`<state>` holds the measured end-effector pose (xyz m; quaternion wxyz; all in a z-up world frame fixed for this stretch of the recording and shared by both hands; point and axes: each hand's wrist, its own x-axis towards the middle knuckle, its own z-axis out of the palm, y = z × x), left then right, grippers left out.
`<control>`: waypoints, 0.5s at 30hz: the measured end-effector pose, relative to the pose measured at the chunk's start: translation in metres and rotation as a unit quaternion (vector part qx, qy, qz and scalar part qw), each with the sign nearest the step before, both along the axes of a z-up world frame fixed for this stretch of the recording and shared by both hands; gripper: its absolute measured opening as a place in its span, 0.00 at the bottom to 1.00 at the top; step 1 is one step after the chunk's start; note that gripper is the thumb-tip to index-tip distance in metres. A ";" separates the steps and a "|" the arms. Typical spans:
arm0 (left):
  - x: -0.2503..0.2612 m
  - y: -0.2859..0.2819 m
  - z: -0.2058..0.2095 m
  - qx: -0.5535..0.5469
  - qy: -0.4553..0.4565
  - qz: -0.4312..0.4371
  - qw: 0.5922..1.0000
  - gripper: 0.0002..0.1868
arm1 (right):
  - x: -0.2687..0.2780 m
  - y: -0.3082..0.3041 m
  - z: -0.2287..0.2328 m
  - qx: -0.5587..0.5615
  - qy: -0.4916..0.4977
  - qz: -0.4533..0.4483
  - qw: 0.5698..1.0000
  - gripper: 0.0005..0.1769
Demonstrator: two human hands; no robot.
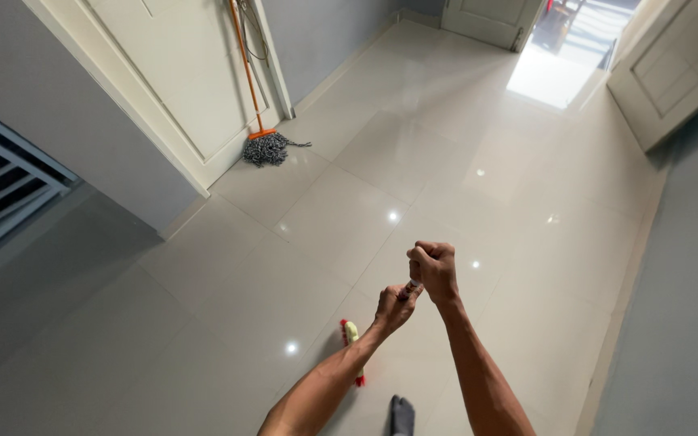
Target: The person sweeps a tiled floor with a broom, moving along walls and around a white railing. The person uses a red and yellow broom to push debris across the floor.
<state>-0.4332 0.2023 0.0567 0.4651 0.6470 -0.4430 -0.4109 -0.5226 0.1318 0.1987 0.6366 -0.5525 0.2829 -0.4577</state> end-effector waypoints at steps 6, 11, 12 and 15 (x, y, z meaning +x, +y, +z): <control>0.050 0.110 -0.029 0.020 -0.109 -0.002 0.994 0.23 | 0.037 0.091 -0.046 0.059 -0.057 -0.003 0.997 0.23; 0.106 0.212 -0.092 0.051 -0.192 0.008 0.980 0.23 | 0.082 0.177 -0.111 0.147 -0.070 0.022 0.986 0.22; 0.117 0.229 -0.102 0.080 -0.197 0.016 0.977 0.21 | 0.093 0.193 -0.122 0.157 -0.079 0.042 0.983 0.21; 0.135 0.269 -0.120 0.175 -0.178 0.047 0.967 0.18 | 0.108 0.231 -0.145 0.164 -0.059 0.067 0.982 0.20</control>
